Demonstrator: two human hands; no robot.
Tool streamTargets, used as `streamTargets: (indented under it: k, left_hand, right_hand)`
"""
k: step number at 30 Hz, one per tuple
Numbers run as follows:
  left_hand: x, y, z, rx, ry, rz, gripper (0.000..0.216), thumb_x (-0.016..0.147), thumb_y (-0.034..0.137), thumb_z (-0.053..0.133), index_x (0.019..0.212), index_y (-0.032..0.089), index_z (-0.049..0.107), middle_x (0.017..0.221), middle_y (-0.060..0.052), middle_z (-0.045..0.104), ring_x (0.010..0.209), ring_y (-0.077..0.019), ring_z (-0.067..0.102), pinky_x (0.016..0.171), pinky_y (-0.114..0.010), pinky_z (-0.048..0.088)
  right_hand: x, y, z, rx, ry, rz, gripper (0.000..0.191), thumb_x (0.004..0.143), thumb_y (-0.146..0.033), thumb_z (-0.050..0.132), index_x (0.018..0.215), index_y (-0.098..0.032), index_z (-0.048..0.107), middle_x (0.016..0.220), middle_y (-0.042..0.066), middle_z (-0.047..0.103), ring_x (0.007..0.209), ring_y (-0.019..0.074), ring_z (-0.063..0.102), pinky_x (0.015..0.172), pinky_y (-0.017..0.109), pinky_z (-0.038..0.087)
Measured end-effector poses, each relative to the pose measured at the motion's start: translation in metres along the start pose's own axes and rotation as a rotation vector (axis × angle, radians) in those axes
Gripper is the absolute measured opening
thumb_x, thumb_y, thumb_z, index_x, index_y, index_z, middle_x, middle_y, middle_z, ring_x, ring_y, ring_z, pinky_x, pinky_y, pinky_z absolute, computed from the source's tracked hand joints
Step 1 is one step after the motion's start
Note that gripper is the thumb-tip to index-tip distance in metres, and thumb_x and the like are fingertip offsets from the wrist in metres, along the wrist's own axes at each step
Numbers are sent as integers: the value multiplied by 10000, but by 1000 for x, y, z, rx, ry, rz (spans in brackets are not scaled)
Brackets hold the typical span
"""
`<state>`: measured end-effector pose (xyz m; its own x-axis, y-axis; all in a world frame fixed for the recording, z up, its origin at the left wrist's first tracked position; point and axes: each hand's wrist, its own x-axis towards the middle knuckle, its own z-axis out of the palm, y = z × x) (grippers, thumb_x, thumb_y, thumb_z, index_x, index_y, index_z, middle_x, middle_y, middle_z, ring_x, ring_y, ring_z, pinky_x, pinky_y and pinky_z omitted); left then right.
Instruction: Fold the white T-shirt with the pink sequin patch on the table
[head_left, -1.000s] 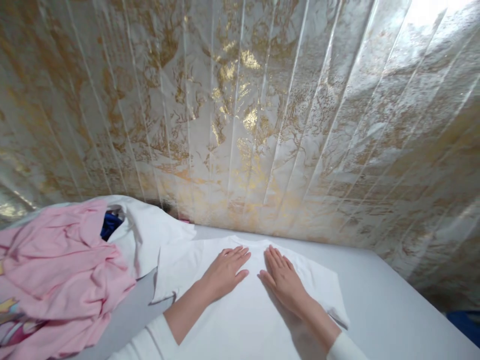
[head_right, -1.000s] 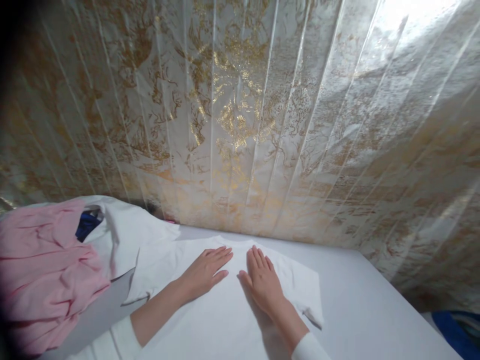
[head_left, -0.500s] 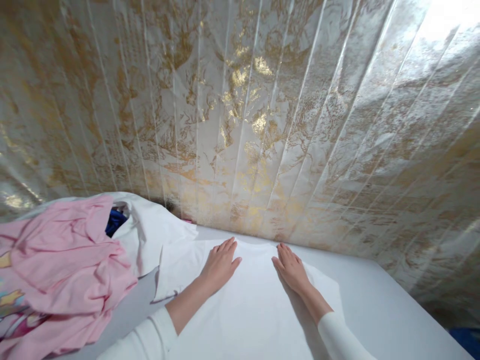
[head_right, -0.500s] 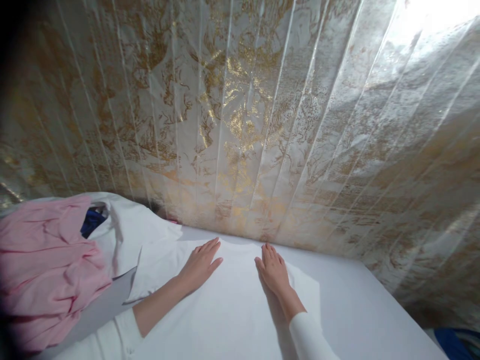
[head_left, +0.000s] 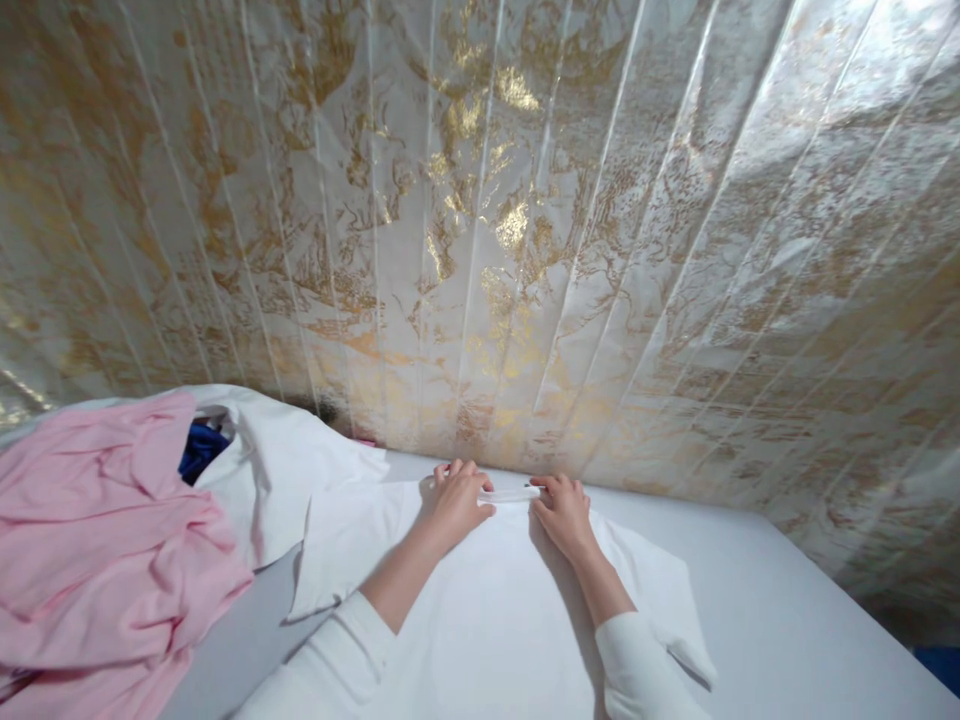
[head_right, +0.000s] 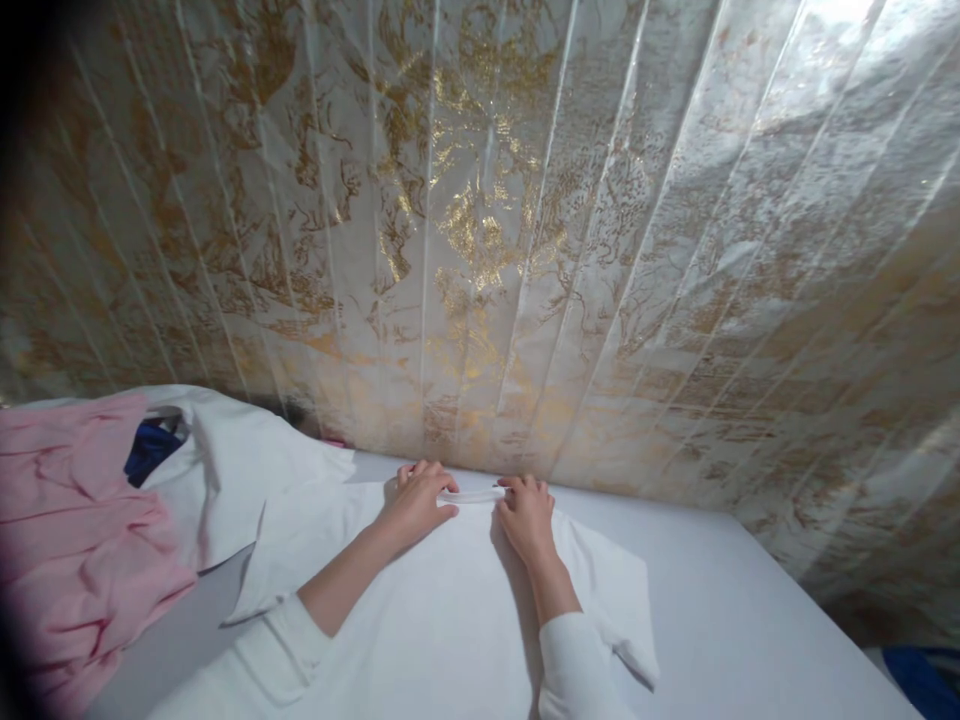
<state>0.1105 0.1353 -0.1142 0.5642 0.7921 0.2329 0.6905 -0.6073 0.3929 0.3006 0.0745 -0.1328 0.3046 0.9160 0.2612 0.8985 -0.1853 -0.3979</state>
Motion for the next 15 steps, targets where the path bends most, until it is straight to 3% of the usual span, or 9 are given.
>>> streamTargets:
  k: [3, 6, 11, 15]
  left_hand:
    - [0, 2, -2, -53, 30, 67, 50, 834, 193, 637, 807, 234, 638, 966, 2, 651, 1093, -217, 509, 1032, -412, 214]
    - [0, 4, -3, -99, 44, 110, 59, 895, 184, 571, 898, 239, 594, 960, 20, 661, 1067, -185, 532, 1054, -401, 181]
    - [-1, 4, -3, -133, -20, 158, 116, 933, 169, 493, 972, 255, 559, 991, 43, 679, 1016, -162, 579, 1094, -439, 120]
    - [0, 2, -4, -102, -73, 153, 139, 867, 288, 619, 1000, 254, 599, 1032, 10, 686, 1048, -211, 578, 1093, -484, 119]
  right_hand:
    - [-2, -7, -4, 59, -33, -161, 389, 711, -94, 513, 1005, -265, 702, 1101, 58, 624, 1134, 269, 446, 951, 381, 307]
    - [-3, -14, -5, 139, -73, -279, 463, 662, -73, 511, 1045, -272, 680, 1097, 30, 649, 1159, 237, 457, 994, 361, 290]
    - [-2, -16, -3, 230, -92, -309, 412, 752, -138, 458, 1099, -246, 653, 935, 20, 685, 961, 203, 585, 999, 402, 291]
    - [0, -14, -3, 252, -105, -301, 389, 819, -182, 414, 1133, -233, 639, 787, -15, 676, 844, 179, 612, 982, 398, 314]
